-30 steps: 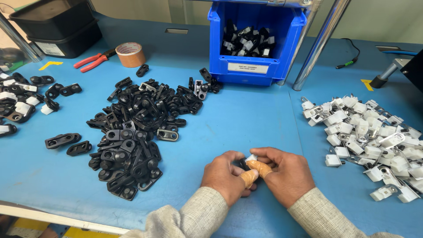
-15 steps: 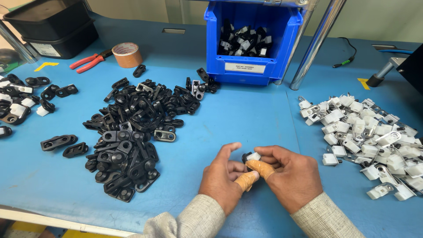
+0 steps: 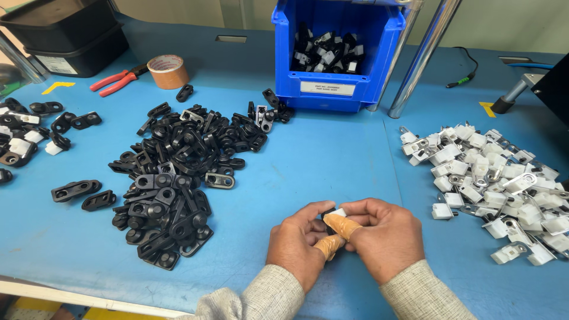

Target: The person picks a black plastic bracket from a pile on the workbench, presses a white plastic component into it by hand to snap the parts together, and places the assembled part into a blue bin. They repeat this assembly cycle one part at a time throughout the episode.

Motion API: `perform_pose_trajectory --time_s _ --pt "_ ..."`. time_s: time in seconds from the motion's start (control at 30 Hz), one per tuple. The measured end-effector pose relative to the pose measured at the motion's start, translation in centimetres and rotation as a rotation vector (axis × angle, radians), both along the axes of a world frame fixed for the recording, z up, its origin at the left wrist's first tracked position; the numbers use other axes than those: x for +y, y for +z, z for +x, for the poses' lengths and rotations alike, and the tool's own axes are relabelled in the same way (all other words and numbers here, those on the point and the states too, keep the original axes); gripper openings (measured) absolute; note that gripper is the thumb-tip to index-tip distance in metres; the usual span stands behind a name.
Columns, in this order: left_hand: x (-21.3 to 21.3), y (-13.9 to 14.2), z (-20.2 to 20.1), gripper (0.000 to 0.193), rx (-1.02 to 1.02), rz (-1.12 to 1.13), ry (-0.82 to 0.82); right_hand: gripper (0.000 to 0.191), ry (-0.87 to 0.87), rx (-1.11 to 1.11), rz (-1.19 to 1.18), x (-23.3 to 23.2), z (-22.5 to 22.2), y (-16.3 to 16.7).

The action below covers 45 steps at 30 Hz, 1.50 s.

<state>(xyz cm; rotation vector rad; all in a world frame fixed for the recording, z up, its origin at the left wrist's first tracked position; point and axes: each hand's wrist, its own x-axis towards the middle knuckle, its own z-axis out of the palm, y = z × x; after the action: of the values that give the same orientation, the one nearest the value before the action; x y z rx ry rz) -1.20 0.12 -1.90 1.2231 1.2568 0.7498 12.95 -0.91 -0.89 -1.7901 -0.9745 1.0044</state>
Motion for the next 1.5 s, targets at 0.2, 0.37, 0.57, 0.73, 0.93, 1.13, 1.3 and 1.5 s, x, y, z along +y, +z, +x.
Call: perform_pose_trajectory --time_s 0.2,0.37,0.57,0.73,0.93,1.13,1.3,1.5 --pt "0.4 -0.1 -0.1 0.051 -0.222 -0.118 0.116 0.030 0.079 0.260 -0.073 0.6 1.8 -0.6" --pt "0.7 0.2 -0.5 0.052 -0.160 -0.210 0.093 0.029 0.182 0.353 -0.308 1.7 3.4 -1.7" --pt "0.7 0.6 -0.6 0.044 -0.058 -0.123 -0.027 0.023 0.335 0.354 -0.365 3.7 5.5 -3.8" --pt "0.4 0.9 0.3 0.041 0.006 -0.090 0.058 0.018 0.114 0.362 -0.254 3.2 4.8 -5.1" --pt "0.6 0.5 0.7 0.039 0.043 -0.116 0.125 0.023 0.199 -0.827 0.796 -2.3 1.2 -5.0" --pt "1.0 -0.6 0.3 0.047 -0.335 -0.206 0.144 0.042 0.238 -0.040 -0.013 -2.7 2.3 -3.4" --pt "1.3 -0.1 -0.2 0.045 -0.247 -0.277 0.093 0.020 0.097 0.344 -0.126 -0.6 3.2 -3.9" --pt "0.6 0.3 0.3 0.040 -0.094 -0.217 0.146 0.020 -0.021 0.341 -0.138 0.7 2.6 -3.6"
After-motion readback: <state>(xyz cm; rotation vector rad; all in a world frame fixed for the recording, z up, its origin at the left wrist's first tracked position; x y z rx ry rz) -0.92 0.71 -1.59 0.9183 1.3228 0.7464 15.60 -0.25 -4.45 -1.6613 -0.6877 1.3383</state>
